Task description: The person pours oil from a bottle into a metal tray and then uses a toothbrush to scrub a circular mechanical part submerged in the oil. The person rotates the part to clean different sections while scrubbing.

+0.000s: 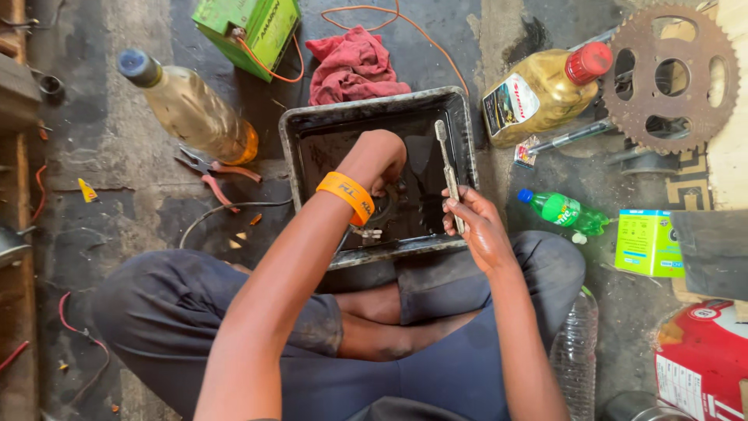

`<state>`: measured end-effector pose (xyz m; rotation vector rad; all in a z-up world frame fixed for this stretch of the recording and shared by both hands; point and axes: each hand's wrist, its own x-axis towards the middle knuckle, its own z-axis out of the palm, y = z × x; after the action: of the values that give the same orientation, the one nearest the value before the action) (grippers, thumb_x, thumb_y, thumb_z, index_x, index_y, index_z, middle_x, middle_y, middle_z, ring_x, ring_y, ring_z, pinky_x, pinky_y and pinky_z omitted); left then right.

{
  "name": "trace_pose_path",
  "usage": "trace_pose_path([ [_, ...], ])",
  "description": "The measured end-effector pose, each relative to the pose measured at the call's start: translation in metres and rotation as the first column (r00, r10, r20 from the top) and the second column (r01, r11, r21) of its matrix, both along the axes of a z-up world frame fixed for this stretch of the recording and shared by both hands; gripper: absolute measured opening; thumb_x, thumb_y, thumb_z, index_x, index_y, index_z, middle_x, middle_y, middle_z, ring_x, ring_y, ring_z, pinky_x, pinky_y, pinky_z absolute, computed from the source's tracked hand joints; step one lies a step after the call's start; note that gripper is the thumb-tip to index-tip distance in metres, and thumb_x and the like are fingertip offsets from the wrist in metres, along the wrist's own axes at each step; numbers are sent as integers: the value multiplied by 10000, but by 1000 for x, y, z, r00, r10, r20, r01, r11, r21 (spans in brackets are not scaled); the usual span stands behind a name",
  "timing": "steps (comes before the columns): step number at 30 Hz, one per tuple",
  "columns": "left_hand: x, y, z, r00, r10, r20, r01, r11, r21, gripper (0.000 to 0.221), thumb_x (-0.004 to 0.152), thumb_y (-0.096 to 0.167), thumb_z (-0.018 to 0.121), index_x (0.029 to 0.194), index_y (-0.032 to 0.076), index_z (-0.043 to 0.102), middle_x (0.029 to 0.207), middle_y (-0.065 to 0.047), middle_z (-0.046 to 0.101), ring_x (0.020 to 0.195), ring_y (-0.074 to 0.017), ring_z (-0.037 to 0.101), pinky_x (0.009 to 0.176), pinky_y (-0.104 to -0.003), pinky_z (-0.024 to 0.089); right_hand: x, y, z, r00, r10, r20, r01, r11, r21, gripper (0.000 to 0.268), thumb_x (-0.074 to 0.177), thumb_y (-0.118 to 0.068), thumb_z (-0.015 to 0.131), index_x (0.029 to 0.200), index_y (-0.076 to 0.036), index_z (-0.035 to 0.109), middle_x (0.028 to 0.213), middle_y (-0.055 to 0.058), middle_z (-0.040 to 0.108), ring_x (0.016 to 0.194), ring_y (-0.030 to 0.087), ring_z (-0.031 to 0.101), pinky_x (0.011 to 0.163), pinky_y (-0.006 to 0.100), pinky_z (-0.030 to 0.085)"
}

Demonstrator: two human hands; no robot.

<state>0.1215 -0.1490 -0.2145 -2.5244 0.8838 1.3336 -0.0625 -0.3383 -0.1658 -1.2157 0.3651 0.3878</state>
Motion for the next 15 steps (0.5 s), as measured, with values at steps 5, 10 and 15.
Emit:
trace_pose_path([
  [5,-11,-8,-28,928,216,302,-143,959,-245,182,813,169,749,980,106,788,1039,-109,759,956,-301,742,734,-460,605,2,-1,0,1000,3,2,-3,1000,15,263,993,-149,631,1224,-27,605,899,21,619,732,111,592,654,283,442],
  [10,-22,-11,-25,832,252,495,-25,907,-419,127,822,162,713,909,111,790,980,-116,761,924,-316,753,716,-452,613,4,2,-1,1000,0,4,0,1000,6,259,996,-154,630,1219,-24,602,901,21,620,725,111,591,644,286,436],
  [15,-48,3,-13,683,251,686,183,850,-493,54,835,115,705,872,99,741,985,-101,695,990,-295,655,680,-422,574,0,2,-3,1000,-1,2,1,1000,-11,269,991,-151,634,1224,-19,608,898,22,615,722,110,587,642,286,433],
])
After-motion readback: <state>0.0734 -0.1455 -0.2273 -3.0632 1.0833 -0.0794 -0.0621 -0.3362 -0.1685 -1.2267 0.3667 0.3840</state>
